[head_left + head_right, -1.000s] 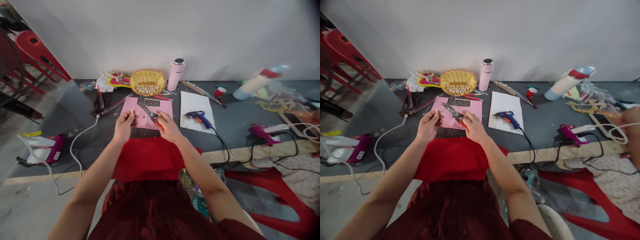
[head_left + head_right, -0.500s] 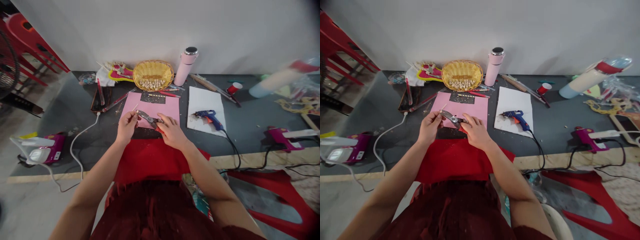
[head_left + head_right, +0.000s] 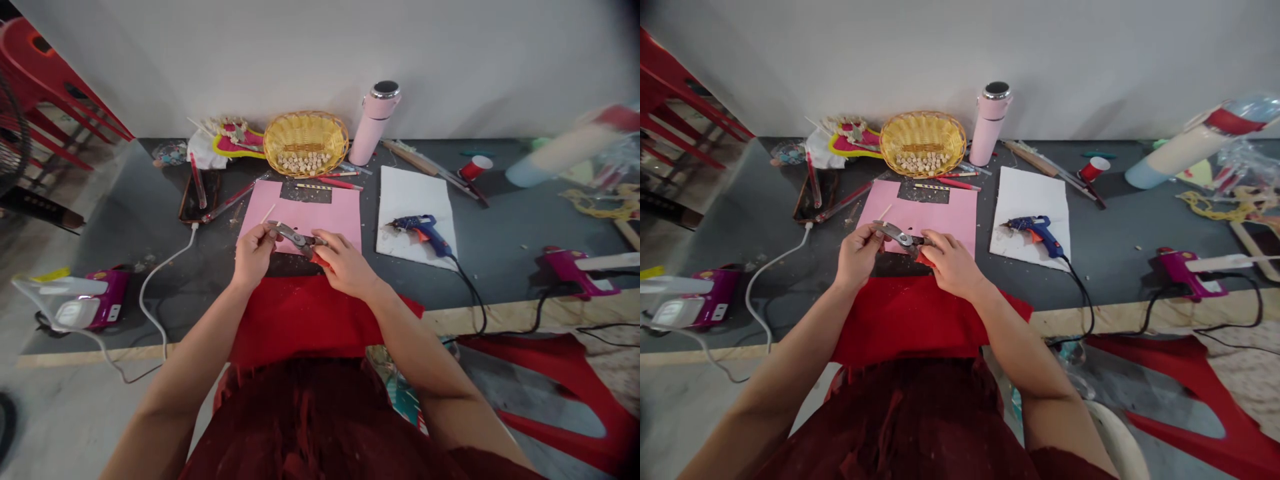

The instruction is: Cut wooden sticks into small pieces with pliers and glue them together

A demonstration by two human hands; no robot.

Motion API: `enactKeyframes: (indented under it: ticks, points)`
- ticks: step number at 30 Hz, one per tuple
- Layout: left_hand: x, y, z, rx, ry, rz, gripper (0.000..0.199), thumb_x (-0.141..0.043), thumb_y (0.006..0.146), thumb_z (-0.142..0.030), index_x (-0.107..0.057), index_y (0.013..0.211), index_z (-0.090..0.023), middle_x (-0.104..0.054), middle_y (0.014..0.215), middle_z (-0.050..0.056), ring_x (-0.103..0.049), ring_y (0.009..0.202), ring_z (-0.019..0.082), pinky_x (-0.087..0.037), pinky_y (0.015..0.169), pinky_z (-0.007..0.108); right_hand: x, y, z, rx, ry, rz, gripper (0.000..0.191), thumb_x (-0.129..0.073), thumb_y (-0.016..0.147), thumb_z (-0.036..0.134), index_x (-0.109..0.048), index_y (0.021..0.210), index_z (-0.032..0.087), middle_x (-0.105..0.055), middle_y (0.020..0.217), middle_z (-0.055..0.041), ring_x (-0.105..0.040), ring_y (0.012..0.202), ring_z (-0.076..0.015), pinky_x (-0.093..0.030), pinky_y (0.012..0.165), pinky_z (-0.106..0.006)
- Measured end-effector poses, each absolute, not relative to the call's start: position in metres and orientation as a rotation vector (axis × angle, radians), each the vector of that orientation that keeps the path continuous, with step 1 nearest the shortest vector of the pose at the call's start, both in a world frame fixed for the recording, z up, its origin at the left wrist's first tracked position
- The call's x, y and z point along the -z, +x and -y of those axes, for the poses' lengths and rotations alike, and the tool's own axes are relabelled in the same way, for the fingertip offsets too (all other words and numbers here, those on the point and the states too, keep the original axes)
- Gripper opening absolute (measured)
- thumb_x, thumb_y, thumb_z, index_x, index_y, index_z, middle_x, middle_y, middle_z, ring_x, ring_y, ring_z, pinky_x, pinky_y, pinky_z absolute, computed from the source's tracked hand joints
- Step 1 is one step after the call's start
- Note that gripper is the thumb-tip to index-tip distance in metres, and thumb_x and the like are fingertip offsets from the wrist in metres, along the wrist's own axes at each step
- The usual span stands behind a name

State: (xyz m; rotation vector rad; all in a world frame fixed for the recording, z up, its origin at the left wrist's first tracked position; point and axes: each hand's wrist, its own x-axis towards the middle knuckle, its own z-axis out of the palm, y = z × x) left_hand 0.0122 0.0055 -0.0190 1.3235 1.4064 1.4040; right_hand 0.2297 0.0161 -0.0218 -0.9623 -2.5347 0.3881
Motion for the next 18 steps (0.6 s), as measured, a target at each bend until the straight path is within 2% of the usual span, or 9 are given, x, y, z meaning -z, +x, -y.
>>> enactKeyframes:
  ticks: [2,6,8,14,18]
  points:
    - [0.017,0.011,-0.005,-1.416,1.319,-1.431,0.016,-0.055,0.085,-0.022,-0.066,0.074,-0.020,-0.059,0.065,0.001,-0.047,0.055,0.010,-0.036,0.054,0.022,0.023,0.230,-0.016,-0.455,-0.948,2.475,0.041,-0.048,0.081,0.008,-0.044,0.119,0.025,-0.041,0.142,-0.0107,-0.044,0.125,-0.0287,-0.044,0.098,-0.052]
    - [0.010,0.010,0.001,-1.389,1.430,-1.509,0.015,-0.057,0.083,-0.020,-0.068,0.073,-0.020,-0.058,0.062,0.000,-0.049,0.055,0.011,-0.037,0.056,0.023,0.025,0.228,-0.016,-0.511,-0.987,2.403,0.066,-0.053,0.079,0.013,-0.026,0.138,0.022,-0.040,0.142,-0.0146,-0.044,0.127,-0.0297,-0.043,0.100,-0.052]
    - [0.007,0.011,0.005,-1.342,1.511,-1.529,0.015,-0.057,0.083,-0.019,-0.069,0.075,-0.021,-0.058,0.060,0.000,-0.050,0.056,0.012,-0.038,0.057,0.023,0.025,0.228,-0.016,-0.482,-1.038,2.442,0.073,-0.054,0.077,0.015,-0.022,0.142,0.021,-0.041,0.141,-0.0147,-0.045,0.125,-0.0315,-0.043,0.099,-0.052]
    - [0.003,0.015,0.011,-1.284,1.535,-1.517,0.013,-0.057,0.084,-0.019,-0.069,0.079,-0.021,-0.060,0.063,0.001,-0.053,0.058,0.013,-0.041,0.059,0.024,0.020,0.228,-0.015,-0.462,-1.086,2.487,0.065,-0.055,0.080,0.022,-0.031,0.140,0.024,-0.052,0.130,-0.0118,-0.050,0.117,-0.0312,-0.044,0.096,-0.051]
    - [0.002,0.018,0.012,-1.326,1.472,-1.395,0.011,-0.063,0.081,-0.023,-0.070,0.089,-0.021,-0.067,0.078,0.004,-0.059,0.070,0.016,-0.045,0.067,0.026,0.017,0.227,-0.015,-0.501,-1.055,2.459,0.063,-0.056,0.079,0.021,-0.034,0.138,0.024,-0.055,0.124,-0.0113,-0.052,0.114,-0.0286,-0.046,0.096,-0.046]
